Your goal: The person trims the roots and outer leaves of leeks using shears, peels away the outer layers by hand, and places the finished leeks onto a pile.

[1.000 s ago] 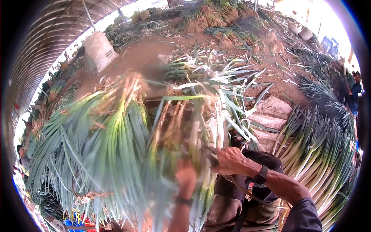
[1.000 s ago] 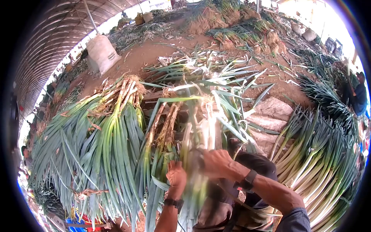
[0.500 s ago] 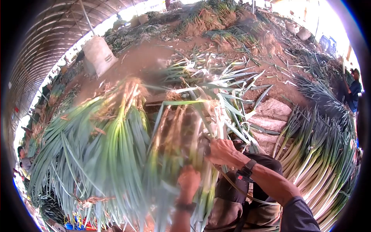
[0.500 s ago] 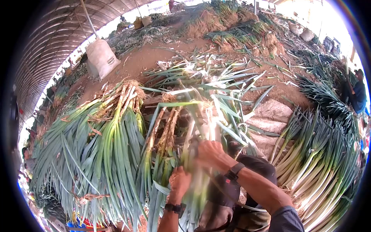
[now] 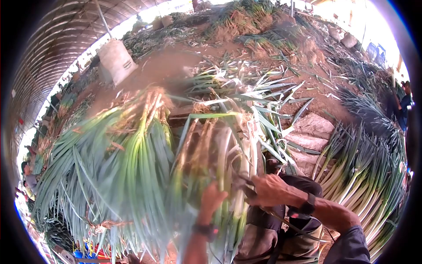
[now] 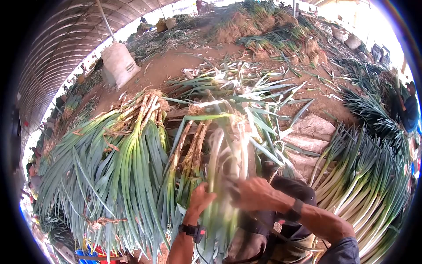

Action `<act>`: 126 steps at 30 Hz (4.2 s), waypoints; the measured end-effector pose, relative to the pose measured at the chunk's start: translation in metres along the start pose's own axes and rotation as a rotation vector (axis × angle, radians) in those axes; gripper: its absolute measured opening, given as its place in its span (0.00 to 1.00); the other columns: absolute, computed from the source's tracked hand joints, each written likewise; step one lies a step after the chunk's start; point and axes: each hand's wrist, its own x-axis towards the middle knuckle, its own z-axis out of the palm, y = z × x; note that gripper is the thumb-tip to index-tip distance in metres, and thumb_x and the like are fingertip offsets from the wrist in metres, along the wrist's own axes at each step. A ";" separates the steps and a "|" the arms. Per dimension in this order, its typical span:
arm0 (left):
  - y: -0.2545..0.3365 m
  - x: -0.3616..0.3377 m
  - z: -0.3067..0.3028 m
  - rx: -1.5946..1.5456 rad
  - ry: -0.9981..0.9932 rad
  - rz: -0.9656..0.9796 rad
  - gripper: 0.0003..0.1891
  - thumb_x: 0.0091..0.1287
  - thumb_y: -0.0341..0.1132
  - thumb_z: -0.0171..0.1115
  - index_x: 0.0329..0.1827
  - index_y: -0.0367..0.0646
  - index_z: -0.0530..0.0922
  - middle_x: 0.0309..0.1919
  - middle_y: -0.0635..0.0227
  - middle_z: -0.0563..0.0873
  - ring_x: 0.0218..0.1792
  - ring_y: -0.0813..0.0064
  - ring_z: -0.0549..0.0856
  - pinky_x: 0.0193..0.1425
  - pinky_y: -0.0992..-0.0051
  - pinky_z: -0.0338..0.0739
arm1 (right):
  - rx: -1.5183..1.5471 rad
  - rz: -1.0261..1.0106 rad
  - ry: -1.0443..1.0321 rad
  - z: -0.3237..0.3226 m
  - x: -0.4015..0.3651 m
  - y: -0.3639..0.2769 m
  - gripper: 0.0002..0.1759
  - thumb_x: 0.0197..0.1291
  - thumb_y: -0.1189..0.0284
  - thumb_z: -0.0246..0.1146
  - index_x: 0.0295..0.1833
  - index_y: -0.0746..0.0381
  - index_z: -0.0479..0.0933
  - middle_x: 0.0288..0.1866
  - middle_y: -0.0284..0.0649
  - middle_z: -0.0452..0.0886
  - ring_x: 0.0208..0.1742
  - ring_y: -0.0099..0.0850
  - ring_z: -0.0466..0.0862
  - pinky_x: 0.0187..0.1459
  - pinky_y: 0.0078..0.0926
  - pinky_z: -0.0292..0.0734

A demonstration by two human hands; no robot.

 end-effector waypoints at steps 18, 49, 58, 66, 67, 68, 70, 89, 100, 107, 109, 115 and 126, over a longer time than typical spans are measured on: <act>-0.008 -0.038 0.003 -0.033 0.095 -0.002 0.32 0.49 0.34 0.72 0.60 0.41 0.75 0.49 0.46 0.86 0.51 0.44 0.85 0.58 0.54 0.79 | -0.085 -0.439 -0.030 0.021 -0.052 0.006 0.35 0.59 0.52 0.70 0.66 0.59 0.68 0.38 0.45 0.87 0.32 0.37 0.86 0.35 0.31 0.81; -0.019 -0.022 -0.006 0.500 0.338 0.071 0.20 0.65 0.37 0.62 0.54 0.34 0.72 0.55 0.48 0.75 0.59 0.46 0.77 0.52 0.52 0.79 | -0.106 -0.207 -0.014 0.037 -0.001 -0.034 0.36 0.53 0.48 0.68 0.47 0.73 0.73 0.29 0.55 0.82 0.33 0.54 0.85 0.38 0.48 0.78; -0.025 0.019 -0.024 0.636 0.111 -0.055 0.21 0.63 0.42 0.67 0.52 0.36 0.75 0.48 0.49 0.84 0.50 0.48 0.86 0.52 0.57 0.82 | -0.010 -0.276 -0.015 0.044 0.031 -0.031 0.42 0.52 0.50 0.68 0.68 0.66 0.71 0.28 0.55 0.82 0.30 0.54 0.84 0.35 0.48 0.79; -0.032 0.038 -0.016 0.675 0.105 0.017 0.10 0.60 0.38 0.70 0.39 0.43 0.83 0.33 0.53 0.88 0.36 0.51 0.89 0.39 0.54 0.83 | -0.041 -0.192 -0.084 0.031 0.026 -0.034 0.42 0.52 0.51 0.68 0.70 0.63 0.71 0.29 0.54 0.83 0.31 0.52 0.85 0.37 0.48 0.80; -0.040 0.037 -0.007 0.654 0.188 0.118 0.09 0.61 0.39 0.69 0.37 0.43 0.82 0.33 0.53 0.87 0.35 0.51 0.88 0.37 0.54 0.82 | -0.049 -0.177 -0.070 0.033 0.028 -0.030 0.42 0.52 0.52 0.68 0.70 0.63 0.71 0.29 0.54 0.83 0.32 0.52 0.85 0.38 0.48 0.81; -0.048 0.035 0.001 0.630 0.273 0.218 0.09 0.62 0.39 0.68 0.36 0.43 0.82 0.33 0.54 0.86 0.34 0.50 0.87 0.36 0.54 0.80 | -0.053 -0.164 -0.069 0.031 0.030 -0.029 0.42 0.52 0.52 0.68 0.70 0.62 0.70 0.29 0.53 0.83 0.33 0.52 0.85 0.40 0.48 0.81; -0.055 0.035 0.006 0.578 0.338 0.310 0.13 0.61 0.44 0.68 0.37 0.42 0.82 0.35 0.53 0.86 0.38 0.50 0.87 0.39 0.55 0.80 | -0.065 -0.157 -0.037 0.031 0.034 -0.026 0.43 0.52 0.52 0.67 0.72 0.62 0.68 0.30 0.54 0.84 0.34 0.53 0.86 0.42 0.48 0.81; -0.049 0.055 0.008 0.442 0.274 0.095 0.35 0.61 0.52 0.70 0.67 0.41 0.71 0.46 0.48 0.88 0.45 0.49 0.88 0.50 0.58 0.83 | -0.103 -0.089 0.198 0.032 0.127 0.000 0.39 0.48 0.60 0.66 0.68 0.64 0.70 0.32 0.54 0.84 0.30 0.50 0.86 0.35 0.46 0.82; -0.070 0.069 0.038 0.532 0.337 0.098 0.35 0.62 0.51 0.72 0.66 0.38 0.70 0.42 0.49 0.87 0.34 0.55 0.89 0.39 0.60 0.84 | -0.088 -0.122 0.257 0.013 0.158 0.008 0.40 0.46 0.59 0.67 0.61 0.76 0.72 0.30 0.55 0.83 0.32 0.50 0.85 0.36 0.45 0.81; -0.034 0.078 0.013 0.214 0.061 -0.223 0.30 0.61 0.48 0.72 0.62 0.41 0.77 0.41 0.54 0.89 0.44 0.62 0.88 0.49 0.63 0.82 | -0.121 -0.140 0.327 0.008 0.195 0.026 0.38 0.48 0.60 0.67 0.68 0.59 0.72 0.32 0.54 0.84 0.31 0.49 0.85 0.36 0.45 0.80; -0.047 0.080 0.009 0.139 0.071 -0.171 0.30 0.60 0.50 0.73 0.60 0.40 0.79 0.41 0.56 0.89 0.45 0.64 0.88 0.49 0.63 0.82 | -0.155 -0.144 0.365 0.006 0.193 0.025 0.37 0.49 0.60 0.67 0.69 0.55 0.72 0.32 0.53 0.84 0.32 0.48 0.86 0.36 0.45 0.81; -0.038 0.058 -0.023 0.044 0.006 -0.118 0.31 0.63 0.51 0.71 0.59 0.35 0.79 0.44 0.53 0.89 0.44 0.60 0.88 0.49 0.62 0.81 | -0.075 -0.251 0.093 -0.032 0.098 -0.013 0.39 0.52 0.61 0.65 0.72 0.53 0.68 0.33 0.49 0.85 0.31 0.41 0.87 0.31 0.41 0.83; -0.087 0.008 -0.010 0.021 0.059 0.115 0.28 0.67 0.47 0.68 0.62 0.37 0.78 0.46 0.53 0.88 0.46 0.59 0.87 0.51 0.62 0.81 | -0.080 -0.288 -0.063 0.016 0.008 -0.012 0.38 0.55 0.53 0.67 0.68 0.62 0.70 0.30 0.53 0.82 0.32 0.53 0.85 0.36 0.50 0.79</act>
